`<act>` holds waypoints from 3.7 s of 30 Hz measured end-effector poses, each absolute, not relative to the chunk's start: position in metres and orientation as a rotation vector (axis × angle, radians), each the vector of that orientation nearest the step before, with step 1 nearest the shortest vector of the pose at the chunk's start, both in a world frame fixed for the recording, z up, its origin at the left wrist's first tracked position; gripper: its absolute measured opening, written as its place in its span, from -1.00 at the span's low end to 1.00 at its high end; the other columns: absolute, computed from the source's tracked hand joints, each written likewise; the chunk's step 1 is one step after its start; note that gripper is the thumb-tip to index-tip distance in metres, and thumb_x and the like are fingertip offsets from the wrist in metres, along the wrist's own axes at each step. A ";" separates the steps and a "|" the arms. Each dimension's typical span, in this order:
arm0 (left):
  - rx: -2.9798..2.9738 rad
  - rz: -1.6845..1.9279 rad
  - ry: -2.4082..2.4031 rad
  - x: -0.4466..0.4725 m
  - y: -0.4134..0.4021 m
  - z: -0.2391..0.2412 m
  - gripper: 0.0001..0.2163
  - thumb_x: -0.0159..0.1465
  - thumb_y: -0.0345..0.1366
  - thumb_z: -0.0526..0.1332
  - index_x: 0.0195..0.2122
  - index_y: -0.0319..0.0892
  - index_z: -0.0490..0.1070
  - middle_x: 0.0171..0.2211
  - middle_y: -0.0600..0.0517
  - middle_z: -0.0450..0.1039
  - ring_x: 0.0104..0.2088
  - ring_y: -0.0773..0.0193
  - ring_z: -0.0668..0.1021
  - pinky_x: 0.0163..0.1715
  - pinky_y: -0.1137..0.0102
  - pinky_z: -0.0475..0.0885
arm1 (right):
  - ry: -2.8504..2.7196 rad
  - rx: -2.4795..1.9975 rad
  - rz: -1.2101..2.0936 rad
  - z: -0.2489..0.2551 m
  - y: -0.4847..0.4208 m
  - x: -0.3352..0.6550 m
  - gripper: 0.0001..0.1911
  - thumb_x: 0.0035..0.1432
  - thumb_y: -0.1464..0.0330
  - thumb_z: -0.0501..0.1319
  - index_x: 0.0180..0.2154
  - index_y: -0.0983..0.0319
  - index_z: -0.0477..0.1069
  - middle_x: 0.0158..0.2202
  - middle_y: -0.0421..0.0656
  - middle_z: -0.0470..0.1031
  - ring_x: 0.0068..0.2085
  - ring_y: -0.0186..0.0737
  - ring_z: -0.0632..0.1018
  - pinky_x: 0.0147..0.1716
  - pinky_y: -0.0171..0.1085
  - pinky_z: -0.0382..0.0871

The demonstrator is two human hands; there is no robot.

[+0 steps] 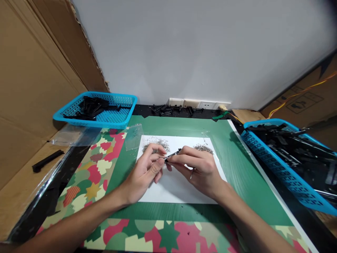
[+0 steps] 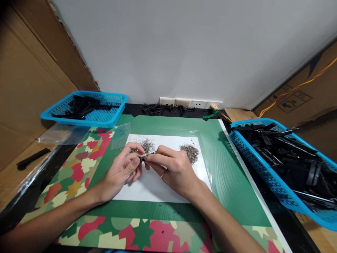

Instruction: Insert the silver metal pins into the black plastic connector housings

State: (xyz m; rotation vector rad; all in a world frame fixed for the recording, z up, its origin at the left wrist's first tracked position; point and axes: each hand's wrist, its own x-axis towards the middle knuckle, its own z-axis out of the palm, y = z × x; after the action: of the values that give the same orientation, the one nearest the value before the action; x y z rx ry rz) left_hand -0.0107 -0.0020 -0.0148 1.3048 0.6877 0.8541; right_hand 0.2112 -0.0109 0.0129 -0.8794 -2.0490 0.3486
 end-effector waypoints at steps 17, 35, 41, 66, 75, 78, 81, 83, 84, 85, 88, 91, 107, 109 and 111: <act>2.144 0.953 1.073 -0.016 0.007 -0.023 -0.87 0.41 -0.26 0.35 -0.04 -0.09 0.55 -0.33 0.09 0.49 -0.39 0.33 0.46 -0.37 0.41 0.35 | -2.238 -1.097 0.518 0.006 -0.001 0.234 -0.74 0.46 0.38 0.21 0.11 0.15 0.54 -0.11 -0.10 0.55 -0.19 -0.22 0.58 -0.17 -0.26 0.45; 2.425 1.009 0.965 -0.015 0.004 -0.028 -0.85 0.37 -0.38 0.37 -0.05 -0.12 0.57 -0.16 0.02 0.68 -0.19 0.18 0.62 -0.21 0.30 0.50 | -1.825 -1.194 0.577 0.008 -0.003 0.223 -0.82 0.48 0.32 0.22 -0.20 0.18 0.56 -0.27 -0.15 0.69 -0.29 -0.25 0.67 -0.28 -0.29 0.49; 2.459 1.043 0.925 -0.014 0.004 -0.028 -0.88 0.38 -0.40 0.36 -0.08 -0.14 0.57 -0.18 0.01 0.68 -0.21 0.18 0.61 -0.21 0.29 0.52 | -1.849 -1.228 0.795 0.005 -0.006 0.210 -0.76 0.49 0.25 0.19 -0.25 0.20 0.50 -0.38 -0.19 0.61 -0.37 -0.29 0.59 -0.35 -0.30 0.40; 2.573 1.059 0.874 -0.014 0.001 -0.027 -0.90 0.43 -0.39 0.31 -0.06 -0.18 0.57 -0.19 -0.01 0.70 -0.28 0.20 0.63 -0.25 0.28 0.54 | -2.055 -1.233 0.712 0.016 -0.004 0.208 -0.79 0.45 0.40 0.20 -0.27 0.22 0.56 -0.43 -0.21 0.61 -0.47 -0.34 0.49 -0.36 -0.31 0.27; 2.601 1.023 0.860 -0.016 0.001 -0.031 -0.89 0.45 -0.38 0.28 -0.05 -0.20 0.58 -0.19 -0.06 0.69 -0.27 0.19 0.62 -0.23 0.27 0.56 | -2.078 -1.224 0.730 0.017 -0.006 0.208 -0.78 0.46 0.39 0.18 -0.27 0.23 0.55 -0.45 -0.22 0.58 -0.49 -0.35 0.47 -0.38 -0.31 0.26; 2.576 1.059 0.858 -0.015 0.001 -0.030 -0.91 0.42 -0.39 0.31 -0.08 -0.19 0.59 -0.20 -0.04 0.70 -0.28 0.20 0.62 -0.25 0.27 0.55 | -2.029 -1.205 0.726 0.014 -0.006 0.210 -0.80 0.46 0.39 0.17 -0.25 0.23 0.52 -0.45 -0.24 0.54 -0.48 -0.36 0.44 -0.38 -0.32 0.25; 2.542 1.078 0.855 -0.015 0.003 -0.030 -0.90 0.40 -0.39 0.33 -0.09 -0.17 0.60 -0.20 -0.04 0.71 -0.28 0.20 0.62 -0.24 0.27 0.57 | -1.969 -1.194 0.718 0.011 -0.004 0.212 -0.81 0.47 0.38 0.16 -0.24 0.22 0.48 -0.43 -0.24 0.52 -0.45 -0.36 0.45 -0.36 -0.33 0.28; 2.542 1.077 0.841 -0.016 0.004 -0.031 -0.89 0.40 -0.39 0.33 -0.07 -0.17 0.60 -0.18 -0.05 0.71 -0.27 0.20 0.62 -0.23 0.26 0.58 | -1.971 -1.198 0.728 0.011 -0.004 0.212 -0.80 0.47 0.37 0.17 -0.26 0.22 0.47 -0.44 -0.25 0.51 -0.45 -0.37 0.43 -0.36 -0.33 0.28; 2.543 1.075 0.837 -0.016 0.004 -0.031 -0.88 0.40 -0.38 0.33 -0.06 -0.17 0.60 -0.17 -0.05 0.71 -0.27 0.20 0.62 -0.23 0.26 0.59 | -1.980 -1.204 0.736 0.011 -0.004 0.212 -0.80 0.47 0.37 0.17 -0.26 0.22 0.48 -0.44 -0.25 0.51 -0.46 -0.37 0.41 -0.36 -0.33 0.28; 2.543 1.073 0.834 -0.017 0.005 -0.032 -0.87 0.40 -0.38 0.33 -0.05 -0.17 0.60 -0.16 -0.05 0.71 -0.27 0.20 0.62 -0.23 0.26 0.59 | -1.991 -1.212 0.745 0.012 -0.005 0.211 -0.80 0.47 0.37 0.17 -0.26 0.22 0.48 -0.44 -0.26 0.51 -0.47 -0.38 0.40 -0.36 -0.33 0.27; 2.549 1.070 0.827 -0.017 0.004 -0.033 -0.87 0.39 -0.40 0.34 -0.06 -0.16 0.60 -0.15 -0.03 0.70 -0.26 0.20 0.61 -0.22 0.27 0.58 | -2.004 -1.238 0.751 0.014 -0.006 0.209 -0.80 0.47 0.38 0.17 -0.26 0.22 0.50 -0.45 -0.26 0.52 -0.49 -0.38 0.37 -0.36 -0.32 0.26; 2.557 1.054 0.834 -0.017 0.003 -0.033 -0.88 0.39 -0.41 0.33 -0.07 -0.15 0.60 -0.16 -0.02 0.70 -0.27 0.20 0.60 -0.24 0.28 0.56 | -2.011 -1.250 0.736 0.016 -0.008 0.206 -0.80 0.46 0.37 0.18 -0.26 0.23 0.51 -0.45 -0.25 0.53 -0.50 -0.38 0.38 -0.37 -0.31 0.25; 2.602 1.019 0.811 -0.018 0.000 -0.030 -0.86 0.40 -0.42 0.33 -0.03 -0.19 0.57 -0.15 -0.03 0.69 -0.27 0.20 0.58 -0.25 0.28 0.53 | -2.067 -1.294 0.726 0.025 -0.007 0.203 -0.74 0.42 0.41 0.20 -0.36 0.24 0.55 -0.54 -0.22 0.49 -0.54 -0.36 0.34 -0.45 -0.27 0.12; 2.592 1.021 0.803 -0.018 0.001 -0.030 -0.86 0.41 -0.42 0.32 -0.03 -0.19 0.57 -0.15 -0.03 0.69 -0.27 0.21 0.58 -0.25 0.29 0.54 | -2.066 -1.290 0.737 0.024 -0.008 0.204 -0.74 0.43 0.40 0.19 -0.34 0.24 0.55 -0.53 -0.23 0.49 -0.54 -0.36 0.34 -0.45 -0.27 0.13; 2.573 1.040 0.804 -0.018 0.002 -0.030 -0.87 0.40 -0.41 0.33 -0.04 -0.18 0.57 -0.16 -0.03 0.69 -0.27 0.21 0.59 -0.25 0.29 0.54 | -2.007 -1.274 0.754 0.024 -0.008 0.206 -0.74 0.46 0.35 0.17 -0.31 0.23 0.53 -0.49 -0.23 0.50 -0.50 -0.34 0.37 -0.42 -0.28 0.19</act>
State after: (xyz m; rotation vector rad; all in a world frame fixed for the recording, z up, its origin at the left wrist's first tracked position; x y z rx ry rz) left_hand -0.0175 0.0016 -0.0304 2.5731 0.8042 1.0398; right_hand 0.2061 -0.0082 0.0235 -1.2735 -2.0075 0.7542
